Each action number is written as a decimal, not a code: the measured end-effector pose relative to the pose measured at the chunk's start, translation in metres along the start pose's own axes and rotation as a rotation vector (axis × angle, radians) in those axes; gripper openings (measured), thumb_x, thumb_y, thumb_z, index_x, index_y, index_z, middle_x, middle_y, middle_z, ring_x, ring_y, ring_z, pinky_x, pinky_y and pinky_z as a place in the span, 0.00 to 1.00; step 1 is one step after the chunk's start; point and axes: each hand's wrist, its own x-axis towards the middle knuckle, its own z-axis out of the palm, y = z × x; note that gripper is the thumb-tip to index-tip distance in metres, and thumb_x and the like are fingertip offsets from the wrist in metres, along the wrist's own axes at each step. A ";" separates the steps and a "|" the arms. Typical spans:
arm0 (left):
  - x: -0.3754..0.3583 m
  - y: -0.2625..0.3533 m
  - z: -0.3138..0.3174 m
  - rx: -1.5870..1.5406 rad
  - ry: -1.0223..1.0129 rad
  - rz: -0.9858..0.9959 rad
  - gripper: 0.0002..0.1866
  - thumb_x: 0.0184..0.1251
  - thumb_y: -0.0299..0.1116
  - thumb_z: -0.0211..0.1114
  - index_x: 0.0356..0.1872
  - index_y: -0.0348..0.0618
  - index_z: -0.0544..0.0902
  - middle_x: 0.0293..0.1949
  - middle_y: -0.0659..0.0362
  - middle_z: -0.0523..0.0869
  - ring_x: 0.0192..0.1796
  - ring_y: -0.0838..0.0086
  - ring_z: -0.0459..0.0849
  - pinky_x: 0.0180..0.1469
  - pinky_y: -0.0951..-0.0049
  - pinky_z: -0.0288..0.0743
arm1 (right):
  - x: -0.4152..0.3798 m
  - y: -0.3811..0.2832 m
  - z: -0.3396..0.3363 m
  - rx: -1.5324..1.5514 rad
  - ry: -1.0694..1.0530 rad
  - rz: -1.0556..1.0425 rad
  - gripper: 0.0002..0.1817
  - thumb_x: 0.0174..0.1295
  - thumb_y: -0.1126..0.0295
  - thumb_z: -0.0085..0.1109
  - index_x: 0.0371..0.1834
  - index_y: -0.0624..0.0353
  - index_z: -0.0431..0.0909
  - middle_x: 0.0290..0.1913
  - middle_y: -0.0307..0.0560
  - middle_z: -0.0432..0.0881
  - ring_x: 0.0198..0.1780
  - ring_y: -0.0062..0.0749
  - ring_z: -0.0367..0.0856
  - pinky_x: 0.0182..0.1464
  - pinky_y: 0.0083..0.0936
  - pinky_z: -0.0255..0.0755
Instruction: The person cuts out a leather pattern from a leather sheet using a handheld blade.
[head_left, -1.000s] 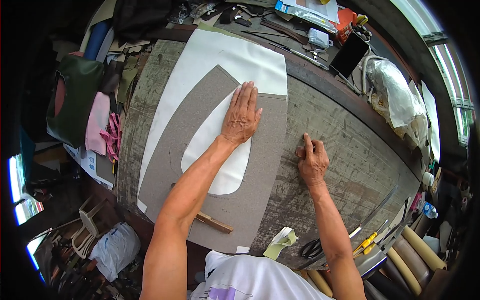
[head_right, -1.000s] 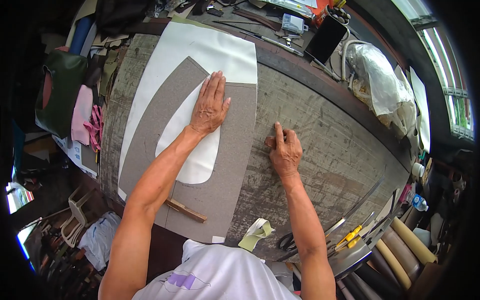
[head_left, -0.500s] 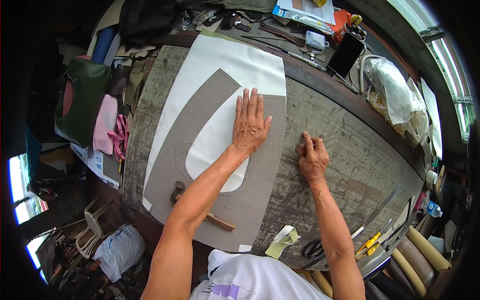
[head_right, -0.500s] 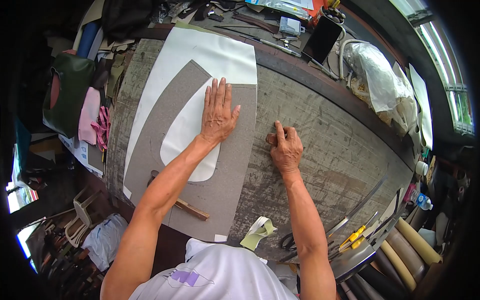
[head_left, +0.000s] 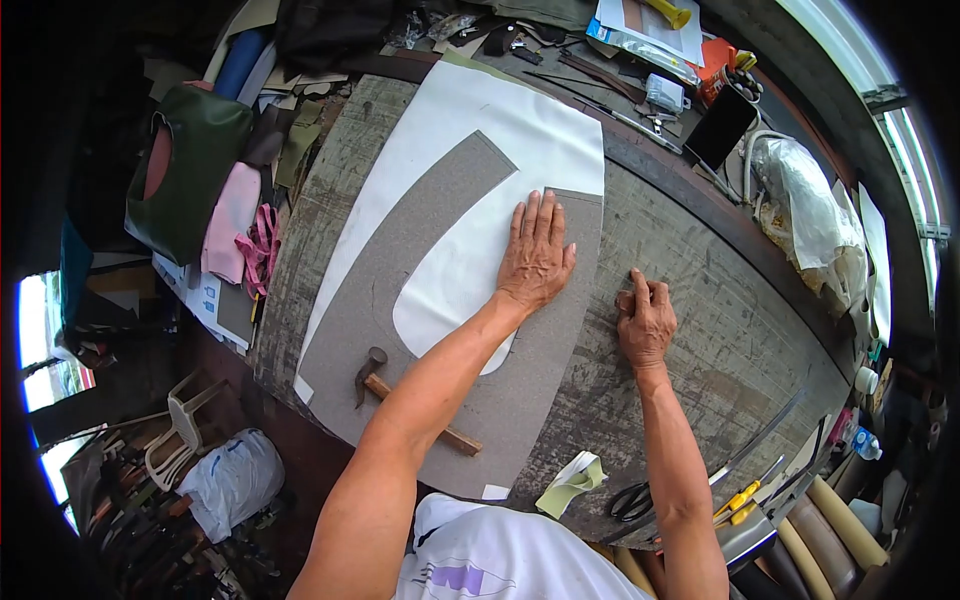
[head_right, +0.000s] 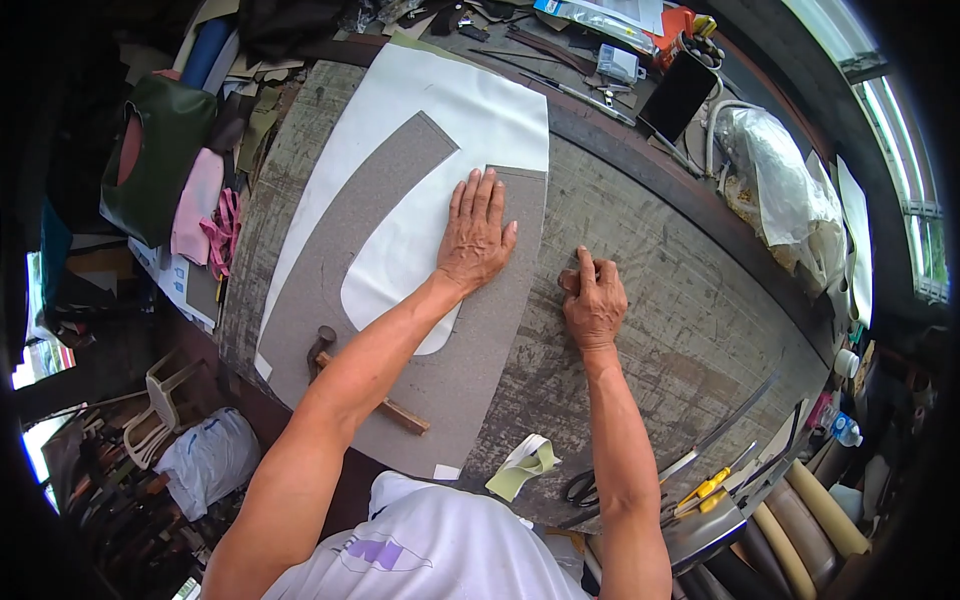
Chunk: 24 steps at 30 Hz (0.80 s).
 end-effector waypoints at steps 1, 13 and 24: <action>-0.001 -0.001 0.001 -0.007 0.009 0.000 0.34 0.75 0.43 0.55 0.73 0.26 0.63 0.76 0.40 0.58 0.82 0.49 0.50 0.83 0.50 0.43 | 0.000 0.000 0.000 0.004 -0.003 0.002 0.25 0.60 0.75 0.65 0.63 0.49 0.79 0.43 0.45 0.78 0.36 0.40 0.82 0.35 0.38 0.76; 0.005 -0.007 -0.006 0.012 0.067 -0.010 0.30 0.71 0.42 0.62 0.67 0.33 0.71 0.67 0.45 0.70 0.74 0.50 0.63 0.75 0.47 0.56 | 0.046 0.004 -0.038 0.307 -0.137 0.169 0.16 0.77 0.65 0.55 0.62 0.61 0.78 0.45 0.48 0.74 0.41 0.28 0.78 0.38 0.31 0.75; 0.014 -0.020 -0.006 0.034 0.151 0.033 0.24 0.64 0.36 0.67 0.59 0.35 0.77 0.61 0.52 0.75 0.67 0.57 0.69 0.68 0.54 0.63 | 0.175 -0.035 -0.012 1.015 -0.522 0.173 0.17 0.74 0.60 0.61 0.57 0.59 0.85 0.43 0.45 0.89 0.44 0.28 0.88 0.49 0.26 0.84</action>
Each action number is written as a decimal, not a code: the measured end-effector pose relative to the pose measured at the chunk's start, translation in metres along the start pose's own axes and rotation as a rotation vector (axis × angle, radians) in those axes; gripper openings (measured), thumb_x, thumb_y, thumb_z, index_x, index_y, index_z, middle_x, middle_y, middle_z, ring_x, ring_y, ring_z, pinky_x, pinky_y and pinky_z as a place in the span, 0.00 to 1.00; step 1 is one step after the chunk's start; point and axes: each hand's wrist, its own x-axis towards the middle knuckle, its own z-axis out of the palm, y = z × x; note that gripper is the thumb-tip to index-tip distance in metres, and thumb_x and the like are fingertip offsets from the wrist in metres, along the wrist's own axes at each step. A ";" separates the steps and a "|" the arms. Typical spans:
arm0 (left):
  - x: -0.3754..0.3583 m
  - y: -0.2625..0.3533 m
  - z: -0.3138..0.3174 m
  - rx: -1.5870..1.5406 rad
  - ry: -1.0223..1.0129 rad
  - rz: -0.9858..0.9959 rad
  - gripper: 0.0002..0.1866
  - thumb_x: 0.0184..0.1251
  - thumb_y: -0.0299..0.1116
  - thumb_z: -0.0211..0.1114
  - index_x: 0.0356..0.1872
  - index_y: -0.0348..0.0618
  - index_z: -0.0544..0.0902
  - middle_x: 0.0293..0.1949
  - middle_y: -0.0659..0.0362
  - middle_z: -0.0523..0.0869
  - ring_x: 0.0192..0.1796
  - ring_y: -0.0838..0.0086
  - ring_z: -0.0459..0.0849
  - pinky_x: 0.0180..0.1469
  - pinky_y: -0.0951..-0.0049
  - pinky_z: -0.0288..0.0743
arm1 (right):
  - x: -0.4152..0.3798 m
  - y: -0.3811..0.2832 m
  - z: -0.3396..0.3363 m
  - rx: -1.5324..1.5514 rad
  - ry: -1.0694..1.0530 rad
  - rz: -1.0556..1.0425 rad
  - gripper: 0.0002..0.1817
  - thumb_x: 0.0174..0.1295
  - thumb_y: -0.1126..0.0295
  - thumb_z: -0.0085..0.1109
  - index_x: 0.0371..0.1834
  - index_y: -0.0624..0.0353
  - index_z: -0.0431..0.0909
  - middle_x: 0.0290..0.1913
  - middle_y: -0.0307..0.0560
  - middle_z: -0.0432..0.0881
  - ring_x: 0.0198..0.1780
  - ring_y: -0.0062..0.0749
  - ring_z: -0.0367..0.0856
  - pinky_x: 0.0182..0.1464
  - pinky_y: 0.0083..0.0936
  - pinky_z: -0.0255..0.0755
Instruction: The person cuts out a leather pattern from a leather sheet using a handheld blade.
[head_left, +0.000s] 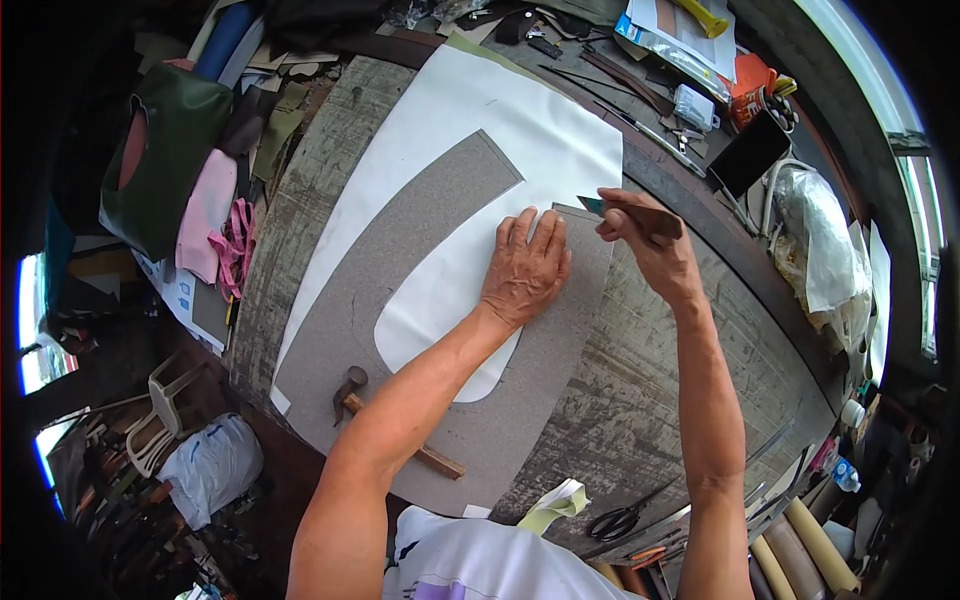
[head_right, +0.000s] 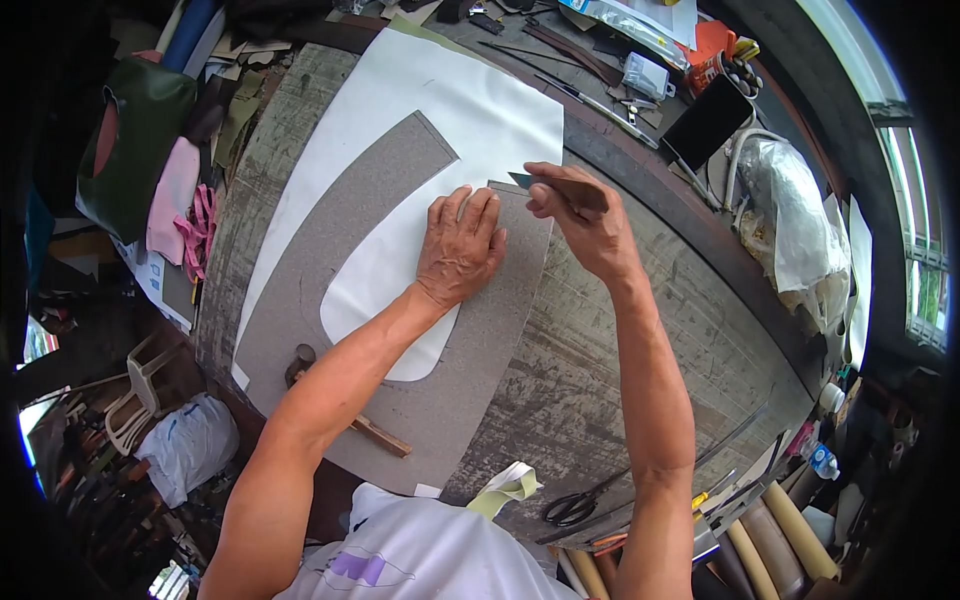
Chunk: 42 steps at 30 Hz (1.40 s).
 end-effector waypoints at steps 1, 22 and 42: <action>0.002 0.000 0.000 -0.006 -0.002 -0.002 0.24 0.64 0.36 0.67 0.59 0.35 0.78 0.61 0.52 0.75 0.67 0.57 0.69 0.68 0.54 0.63 | 0.007 0.003 0.005 -0.007 -0.023 0.014 0.17 0.73 0.61 0.62 0.57 0.59 0.85 0.43 0.45 0.89 0.45 0.28 0.88 0.50 0.26 0.83; 0.005 -0.021 -0.005 -0.227 0.094 -0.111 0.24 0.62 0.30 0.68 0.59 0.33 0.78 0.58 0.49 0.75 0.64 0.56 0.72 0.68 0.51 0.62 | 0.042 0.011 0.056 -0.216 -0.054 -0.108 0.13 0.73 0.67 0.61 0.57 0.57 0.85 0.49 0.48 0.91 0.52 0.35 0.88 0.55 0.33 0.83; 0.041 -0.095 -0.007 -0.075 -0.021 0.085 0.30 0.64 0.42 0.71 0.67 0.52 0.75 0.64 0.63 0.74 0.68 0.66 0.69 0.69 0.61 0.62 | 0.075 -0.020 0.061 -0.569 -0.114 -0.057 0.13 0.70 0.64 0.59 0.46 0.61 0.87 0.33 0.53 0.89 0.29 0.35 0.86 0.38 0.34 0.79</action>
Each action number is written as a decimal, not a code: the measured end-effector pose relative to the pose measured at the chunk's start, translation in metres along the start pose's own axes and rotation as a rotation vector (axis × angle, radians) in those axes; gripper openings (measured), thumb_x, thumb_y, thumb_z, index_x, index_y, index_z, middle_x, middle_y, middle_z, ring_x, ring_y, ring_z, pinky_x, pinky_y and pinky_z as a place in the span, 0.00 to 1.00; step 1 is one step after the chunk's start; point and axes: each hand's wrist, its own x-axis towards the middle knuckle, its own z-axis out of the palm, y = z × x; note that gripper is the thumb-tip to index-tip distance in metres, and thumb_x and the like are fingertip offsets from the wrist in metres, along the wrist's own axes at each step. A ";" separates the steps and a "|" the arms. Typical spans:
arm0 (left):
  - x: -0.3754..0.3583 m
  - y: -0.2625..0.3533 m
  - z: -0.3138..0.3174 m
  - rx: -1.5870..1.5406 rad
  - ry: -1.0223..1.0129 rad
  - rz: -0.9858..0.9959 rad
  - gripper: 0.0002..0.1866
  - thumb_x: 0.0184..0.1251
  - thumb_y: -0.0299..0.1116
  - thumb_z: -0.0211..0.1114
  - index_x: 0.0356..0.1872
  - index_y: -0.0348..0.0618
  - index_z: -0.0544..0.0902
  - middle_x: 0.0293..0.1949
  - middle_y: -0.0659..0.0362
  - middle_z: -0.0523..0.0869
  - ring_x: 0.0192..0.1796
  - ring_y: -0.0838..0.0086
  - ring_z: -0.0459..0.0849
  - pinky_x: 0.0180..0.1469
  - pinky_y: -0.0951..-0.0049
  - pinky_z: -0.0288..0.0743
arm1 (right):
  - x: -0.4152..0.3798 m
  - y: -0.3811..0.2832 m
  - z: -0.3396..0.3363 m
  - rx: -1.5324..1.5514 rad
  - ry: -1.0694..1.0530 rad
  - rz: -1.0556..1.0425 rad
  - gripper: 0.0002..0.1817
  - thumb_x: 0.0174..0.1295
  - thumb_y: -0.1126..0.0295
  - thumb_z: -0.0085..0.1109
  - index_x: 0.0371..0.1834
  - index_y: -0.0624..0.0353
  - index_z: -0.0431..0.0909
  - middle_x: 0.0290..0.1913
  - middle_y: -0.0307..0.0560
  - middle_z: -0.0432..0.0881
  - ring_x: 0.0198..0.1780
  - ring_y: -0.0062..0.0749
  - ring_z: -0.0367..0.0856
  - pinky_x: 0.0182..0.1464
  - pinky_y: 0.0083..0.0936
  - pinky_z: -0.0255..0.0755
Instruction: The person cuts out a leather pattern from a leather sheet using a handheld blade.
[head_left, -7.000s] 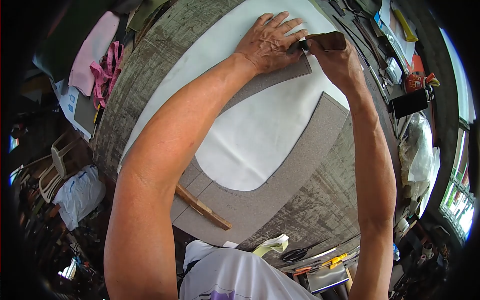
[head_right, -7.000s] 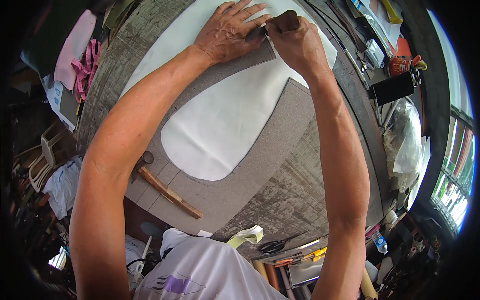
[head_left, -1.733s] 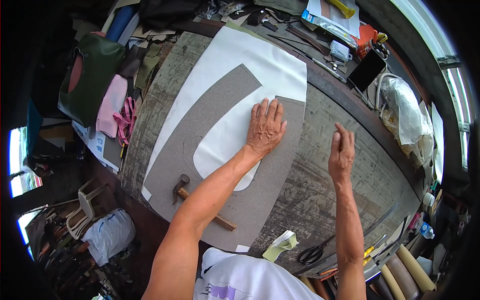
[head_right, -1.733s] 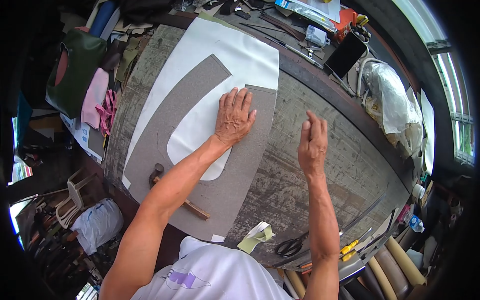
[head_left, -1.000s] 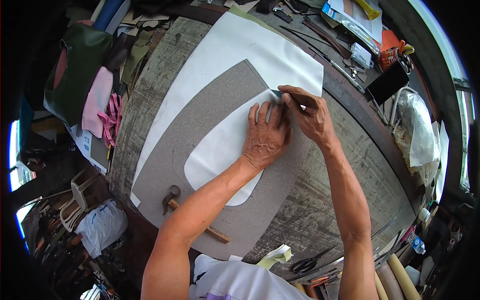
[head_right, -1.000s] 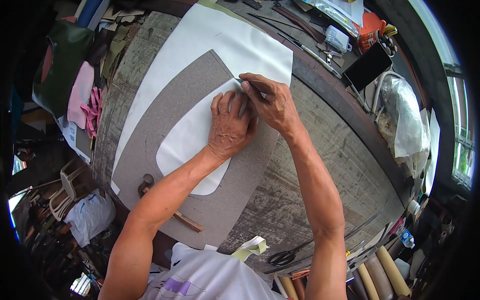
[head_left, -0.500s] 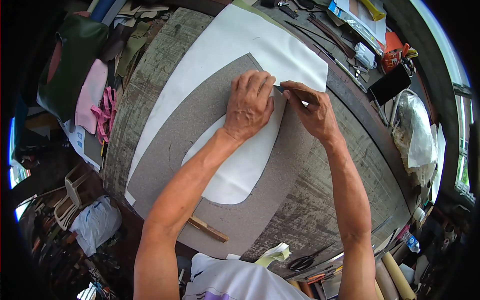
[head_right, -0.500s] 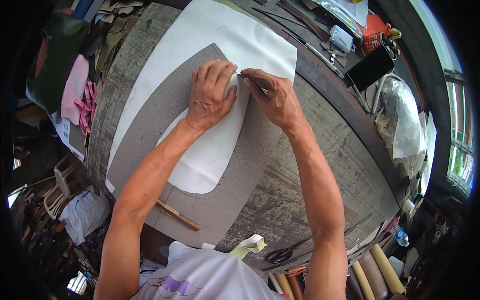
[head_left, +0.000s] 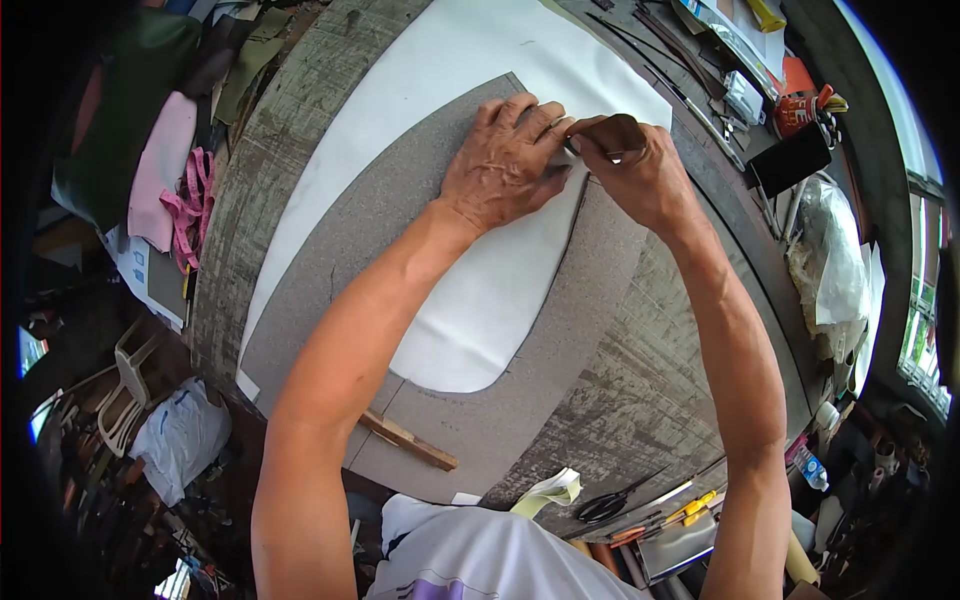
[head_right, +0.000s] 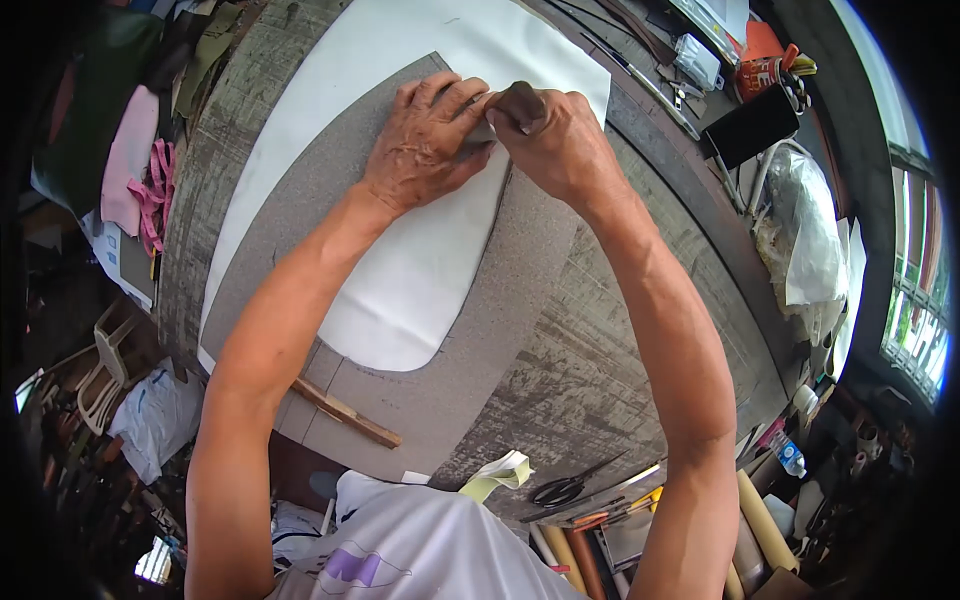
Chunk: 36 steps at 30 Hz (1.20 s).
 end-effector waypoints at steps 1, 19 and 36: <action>0.001 0.000 0.001 0.009 0.001 -0.003 0.30 0.65 0.43 0.70 0.67 0.52 0.75 0.64 0.64 0.74 0.68 0.67 0.69 0.69 0.61 0.62 | 0.001 0.002 -0.002 -0.014 -0.007 -0.048 0.13 0.70 0.64 0.59 0.46 0.61 0.88 0.33 0.53 0.89 0.30 0.35 0.86 0.38 0.34 0.79; -0.001 0.003 0.007 0.118 -0.023 0.003 0.30 0.69 0.48 0.66 0.69 0.50 0.75 0.64 0.62 0.73 0.68 0.67 0.66 0.70 0.62 0.61 | -0.008 0.015 -0.026 -0.054 -0.169 -0.028 0.13 0.70 0.63 0.63 0.50 0.57 0.89 0.45 0.47 0.91 0.44 0.34 0.90 0.52 0.33 0.84; 0.001 0.034 0.022 0.105 0.013 -0.146 0.43 0.63 0.66 0.67 0.70 0.44 0.71 0.65 0.54 0.69 0.73 0.58 0.61 0.75 0.50 0.55 | -0.012 0.021 -0.030 0.000 -0.225 0.018 0.14 0.70 0.65 0.63 0.53 0.60 0.87 0.48 0.52 0.91 0.52 0.37 0.90 0.59 0.34 0.83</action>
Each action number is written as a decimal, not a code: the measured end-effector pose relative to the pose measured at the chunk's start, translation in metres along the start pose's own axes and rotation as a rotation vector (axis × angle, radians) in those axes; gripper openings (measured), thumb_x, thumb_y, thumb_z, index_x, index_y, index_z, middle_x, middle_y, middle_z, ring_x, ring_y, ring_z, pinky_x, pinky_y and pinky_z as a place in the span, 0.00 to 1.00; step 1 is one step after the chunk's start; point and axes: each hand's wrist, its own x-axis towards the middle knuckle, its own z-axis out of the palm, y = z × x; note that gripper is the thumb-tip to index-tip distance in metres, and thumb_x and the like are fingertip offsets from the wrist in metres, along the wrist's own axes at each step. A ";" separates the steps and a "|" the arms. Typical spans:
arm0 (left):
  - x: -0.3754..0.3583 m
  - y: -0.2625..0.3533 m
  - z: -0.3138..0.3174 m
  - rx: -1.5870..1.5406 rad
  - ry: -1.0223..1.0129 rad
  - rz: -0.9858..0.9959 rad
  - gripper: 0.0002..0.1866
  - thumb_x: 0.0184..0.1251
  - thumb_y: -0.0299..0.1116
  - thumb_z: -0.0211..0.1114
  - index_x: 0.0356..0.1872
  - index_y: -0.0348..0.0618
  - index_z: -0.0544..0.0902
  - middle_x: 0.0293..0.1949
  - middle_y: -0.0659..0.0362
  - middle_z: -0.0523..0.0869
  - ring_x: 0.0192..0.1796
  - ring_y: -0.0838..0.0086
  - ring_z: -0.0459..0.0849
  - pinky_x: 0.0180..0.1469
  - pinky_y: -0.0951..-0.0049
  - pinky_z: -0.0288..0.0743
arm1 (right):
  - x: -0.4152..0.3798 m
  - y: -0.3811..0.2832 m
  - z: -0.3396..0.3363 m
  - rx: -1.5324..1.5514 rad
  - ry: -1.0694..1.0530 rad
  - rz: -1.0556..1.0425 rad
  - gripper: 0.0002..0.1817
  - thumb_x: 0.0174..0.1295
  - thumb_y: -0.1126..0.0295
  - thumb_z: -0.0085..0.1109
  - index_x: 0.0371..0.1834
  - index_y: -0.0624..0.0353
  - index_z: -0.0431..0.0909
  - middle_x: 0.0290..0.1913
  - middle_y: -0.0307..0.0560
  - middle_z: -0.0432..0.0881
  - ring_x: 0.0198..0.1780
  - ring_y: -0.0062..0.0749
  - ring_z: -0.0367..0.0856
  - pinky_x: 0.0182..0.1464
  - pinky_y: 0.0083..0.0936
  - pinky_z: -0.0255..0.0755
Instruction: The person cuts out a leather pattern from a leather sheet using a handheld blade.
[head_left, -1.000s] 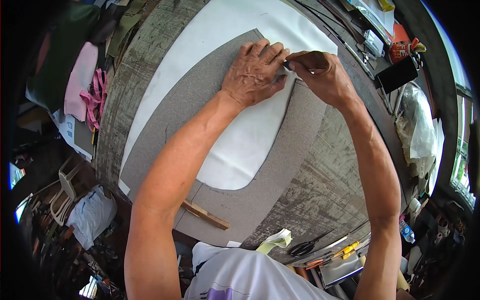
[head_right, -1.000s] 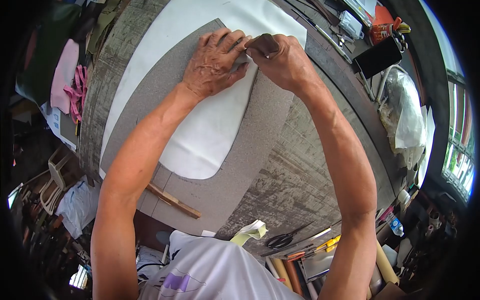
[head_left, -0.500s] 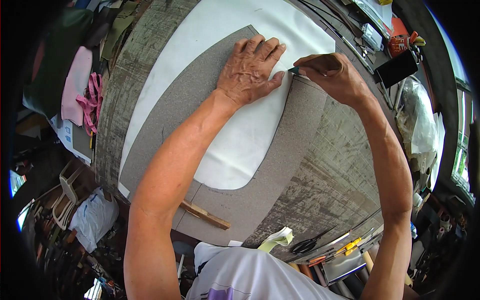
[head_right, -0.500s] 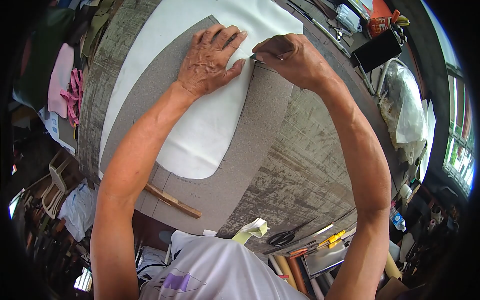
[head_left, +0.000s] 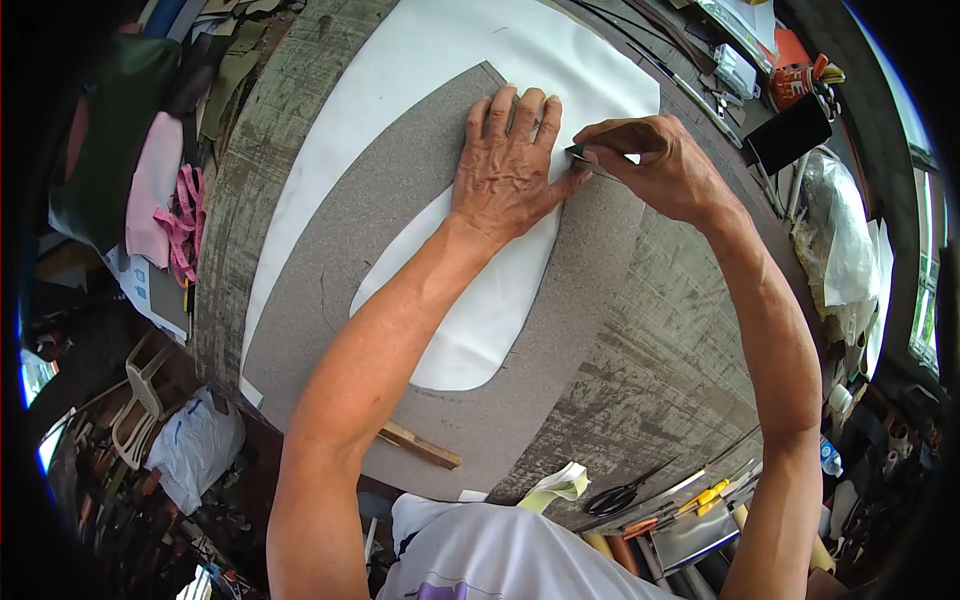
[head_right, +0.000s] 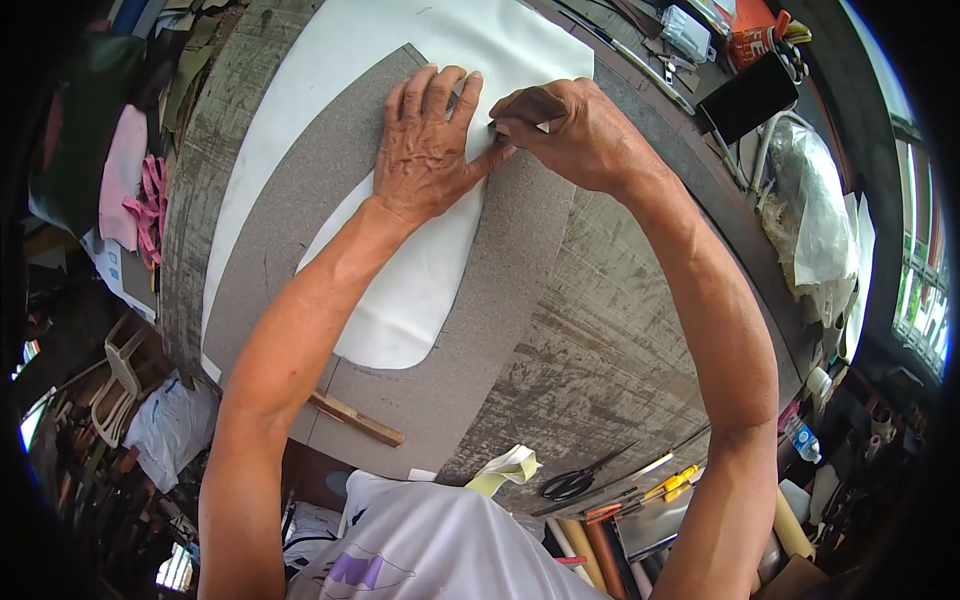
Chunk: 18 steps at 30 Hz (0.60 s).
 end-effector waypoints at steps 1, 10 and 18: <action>-0.001 0.000 0.000 0.001 -0.008 -0.006 0.43 0.63 0.66 0.66 0.70 0.45 0.71 0.65 0.54 0.68 0.73 0.58 0.60 0.75 0.50 0.54 | 0.000 -0.001 0.000 -0.003 -0.008 0.019 0.14 0.70 0.65 0.63 0.53 0.60 0.87 0.49 0.52 0.90 0.52 0.37 0.90 0.60 0.34 0.83; -0.001 -0.001 0.000 -0.014 -0.027 -0.027 0.44 0.62 0.69 0.66 0.71 0.48 0.71 0.66 0.55 0.67 0.74 0.59 0.59 0.77 0.51 0.53 | -0.002 0.011 0.000 -0.024 0.007 -0.036 0.14 0.70 0.64 0.64 0.53 0.59 0.87 0.49 0.54 0.90 0.53 0.38 0.89 0.61 0.36 0.83; -0.001 -0.001 0.001 -0.018 -0.028 -0.032 0.45 0.61 0.70 0.66 0.71 0.48 0.71 0.66 0.55 0.67 0.74 0.60 0.59 0.77 0.51 0.53 | -0.007 0.012 -0.002 0.003 -0.018 0.007 0.13 0.71 0.67 0.63 0.54 0.57 0.87 0.49 0.52 0.90 0.54 0.38 0.89 0.62 0.38 0.83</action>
